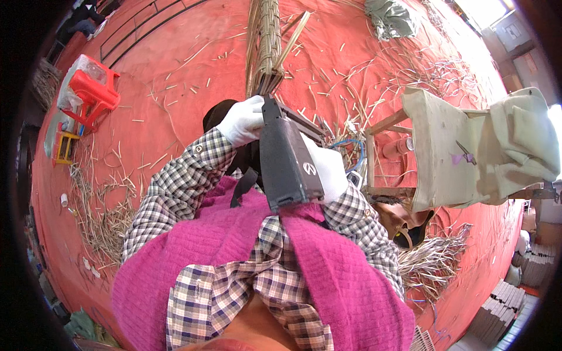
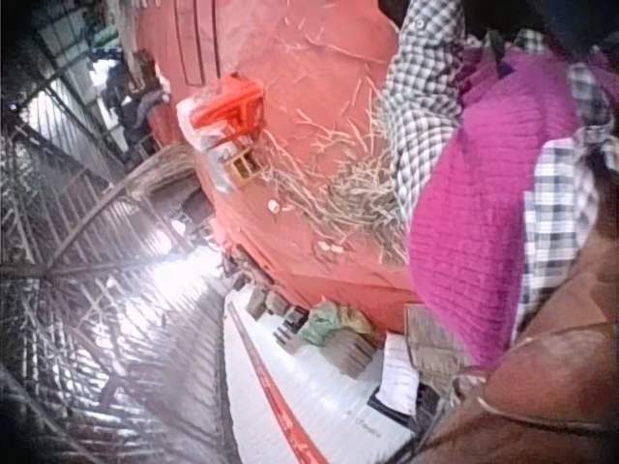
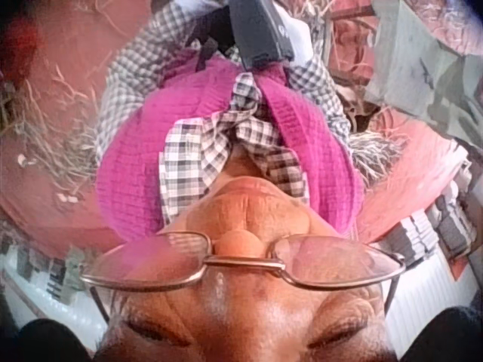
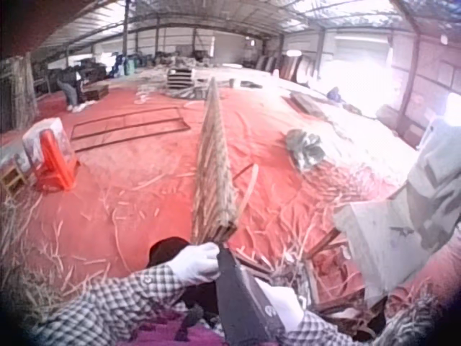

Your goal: The person weaves thin bamboo strips into a curved metal frame, securing them with a pneumatic nail gun. They repeatedly pick up strips, align them along the frame, and fasten them in place while working in a workshop.

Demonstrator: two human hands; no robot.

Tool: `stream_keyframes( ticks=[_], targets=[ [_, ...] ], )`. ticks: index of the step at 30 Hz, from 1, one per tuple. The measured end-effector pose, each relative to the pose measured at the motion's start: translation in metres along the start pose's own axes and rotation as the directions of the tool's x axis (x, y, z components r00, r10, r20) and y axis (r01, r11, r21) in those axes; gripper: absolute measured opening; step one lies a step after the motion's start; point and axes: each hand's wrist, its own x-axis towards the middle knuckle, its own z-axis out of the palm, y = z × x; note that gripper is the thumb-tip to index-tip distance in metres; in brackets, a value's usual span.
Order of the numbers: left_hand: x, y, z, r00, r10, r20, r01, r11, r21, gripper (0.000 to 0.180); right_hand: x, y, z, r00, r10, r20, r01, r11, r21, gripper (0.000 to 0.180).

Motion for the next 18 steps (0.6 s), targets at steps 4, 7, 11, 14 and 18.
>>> stream_keyframes(
  ticks=[4,7,11,14,18],
  targets=[
    [-0.005,-0.005,0.000,0.996,0.040,0.076,-0.042,0.999,0.033,0.029,0.005,0.007,0.003,0.999,-0.040,-0.033,0.043,0.996,0.073,0.048],
    [-0.007,-0.006,0.000,0.994,0.049,0.102,-0.053,0.998,0.038,0.031,0.004,0.014,0.006,1.000,-0.003,0.013,0.002,0.994,0.106,0.048],
    [-0.006,-0.006,0.002,0.996,0.038,0.077,-0.040,0.999,0.025,0.029,0.008,0.013,0.005,0.998,0.037,0.040,-0.040,0.997,0.073,0.046],
    [-0.006,-0.006,0.004,0.998,0.058,0.032,-0.060,0.997,0.042,0.018,0.009,0.008,0.002,1.000,-0.016,0.014,0.017,0.996,-0.084,0.045],
    [-0.007,-0.010,0.004,0.995,0.066,0.078,-0.069,0.997,0.036,0.019,0.012,0.002,0.004,0.996,-0.078,-0.036,0.075,0.994,-0.080,0.042]
  ],
)
